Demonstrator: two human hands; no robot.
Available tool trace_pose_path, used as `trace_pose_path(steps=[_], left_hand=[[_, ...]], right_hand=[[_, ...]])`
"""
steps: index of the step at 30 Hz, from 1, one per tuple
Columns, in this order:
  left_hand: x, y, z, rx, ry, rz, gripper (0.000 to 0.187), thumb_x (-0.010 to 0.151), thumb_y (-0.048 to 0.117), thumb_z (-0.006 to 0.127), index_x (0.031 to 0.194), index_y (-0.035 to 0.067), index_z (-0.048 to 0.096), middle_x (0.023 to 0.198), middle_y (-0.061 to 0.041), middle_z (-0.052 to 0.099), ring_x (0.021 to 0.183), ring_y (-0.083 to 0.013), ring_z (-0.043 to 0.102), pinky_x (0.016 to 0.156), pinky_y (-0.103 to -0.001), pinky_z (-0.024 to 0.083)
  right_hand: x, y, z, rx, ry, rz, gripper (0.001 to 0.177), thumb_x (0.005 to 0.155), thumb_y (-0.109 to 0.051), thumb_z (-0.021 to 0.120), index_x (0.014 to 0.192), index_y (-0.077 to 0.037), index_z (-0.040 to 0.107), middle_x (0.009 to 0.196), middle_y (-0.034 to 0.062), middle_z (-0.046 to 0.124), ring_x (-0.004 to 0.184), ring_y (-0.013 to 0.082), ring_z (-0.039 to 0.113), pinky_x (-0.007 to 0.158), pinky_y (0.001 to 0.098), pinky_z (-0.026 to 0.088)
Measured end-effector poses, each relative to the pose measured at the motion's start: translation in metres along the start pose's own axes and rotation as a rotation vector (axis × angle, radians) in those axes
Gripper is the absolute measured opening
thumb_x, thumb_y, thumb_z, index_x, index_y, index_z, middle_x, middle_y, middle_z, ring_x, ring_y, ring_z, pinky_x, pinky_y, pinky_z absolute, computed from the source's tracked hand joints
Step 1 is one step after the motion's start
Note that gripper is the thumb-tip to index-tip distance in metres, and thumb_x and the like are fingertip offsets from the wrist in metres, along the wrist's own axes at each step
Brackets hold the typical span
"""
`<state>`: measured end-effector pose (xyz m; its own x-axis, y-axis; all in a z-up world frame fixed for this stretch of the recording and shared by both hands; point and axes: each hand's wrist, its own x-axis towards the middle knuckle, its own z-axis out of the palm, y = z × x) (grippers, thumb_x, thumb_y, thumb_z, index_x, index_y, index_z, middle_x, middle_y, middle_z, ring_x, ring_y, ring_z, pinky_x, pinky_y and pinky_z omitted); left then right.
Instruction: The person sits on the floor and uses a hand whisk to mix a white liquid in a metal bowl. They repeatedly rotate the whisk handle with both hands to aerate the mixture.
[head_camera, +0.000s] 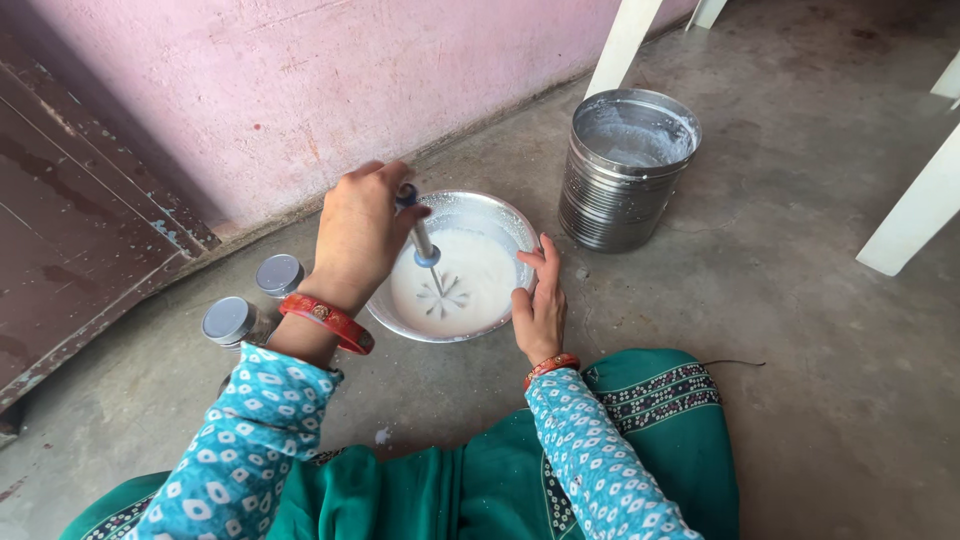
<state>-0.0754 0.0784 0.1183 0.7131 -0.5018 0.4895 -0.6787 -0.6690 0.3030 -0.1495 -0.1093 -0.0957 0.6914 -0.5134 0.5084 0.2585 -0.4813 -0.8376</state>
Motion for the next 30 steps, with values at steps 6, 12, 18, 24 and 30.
trace_pose_path(steps=[6,12,18,24,30], left_hand=[[0.007,-0.016,0.002,0.023,0.018,0.114,0.028,0.085,0.003,0.073,0.112,0.007,0.076,0.103,-0.016,0.073,0.085,-0.0349,0.073,0.080,-0.044,0.058],[0.010,-0.017,0.001,0.134,0.001,0.108,0.024,0.087,0.011,0.077,0.109,0.003,0.077,0.095,-0.021,0.072,0.082,-0.0397,0.070,0.077,-0.048,0.057],[0.008,-0.018,0.006,0.121,-0.008,0.074,0.025,0.087,0.012,0.077,0.111,0.004,0.077,0.095,-0.023,0.072,0.084,-0.0403,0.070,0.078,-0.048,0.056],[0.011,-0.030,0.018,-0.013,0.007,0.314,0.031,0.084,-0.003,0.068,0.113,0.002,0.075,0.108,-0.020,0.075,0.091,-0.0382,0.072,0.087,-0.044,0.057],[0.016,-0.021,0.015,0.158,-0.086,0.318,0.019,0.091,0.011,0.072,0.108,0.003,0.077,0.092,-0.021,0.074,0.086,-0.0405,0.071,0.080,-0.048,0.057]], right_hand=[[0.000,0.005,0.001,-0.021,-0.048,-0.078,0.080,0.083,-0.004,0.049,0.159,-0.008,0.026,0.139,0.0205,0.063,0.132,0.0400,0.058,0.115,0.0488,0.041],[-0.004,0.007,0.004,-0.124,-0.111,-0.058,0.078,0.085,-0.007,0.054,0.158,-0.007,0.026,0.148,0.0222,0.053,0.138,0.0417,0.050,0.117,0.0476,0.038],[-0.004,0.016,0.005,-0.285,-0.127,-0.119,0.078,0.090,-0.010,0.055,0.161,-0.007,0.022,0.161,0.0251,0.038,0.154,0.0451,0.026,0.125,0.0565,0.018],[-0.001,0.013,0.005,-0.296,-0.156,-0.088,0.078,0.092,-0.015,0.057,0.162,-0.009,0.022,0.164,0.0236,0.035,0.153,0.0476,0.025,0.124,0.0598,0.017],[-0.006,0.016,0.005,-0.282,-0.159,-0.150,0.086,0.089,-0.021,0.064,0.161,-0.007,0.021,0.163,0.0267,0.033,0.154,0.0478,0.024,0.124,0.0590,0.017]])
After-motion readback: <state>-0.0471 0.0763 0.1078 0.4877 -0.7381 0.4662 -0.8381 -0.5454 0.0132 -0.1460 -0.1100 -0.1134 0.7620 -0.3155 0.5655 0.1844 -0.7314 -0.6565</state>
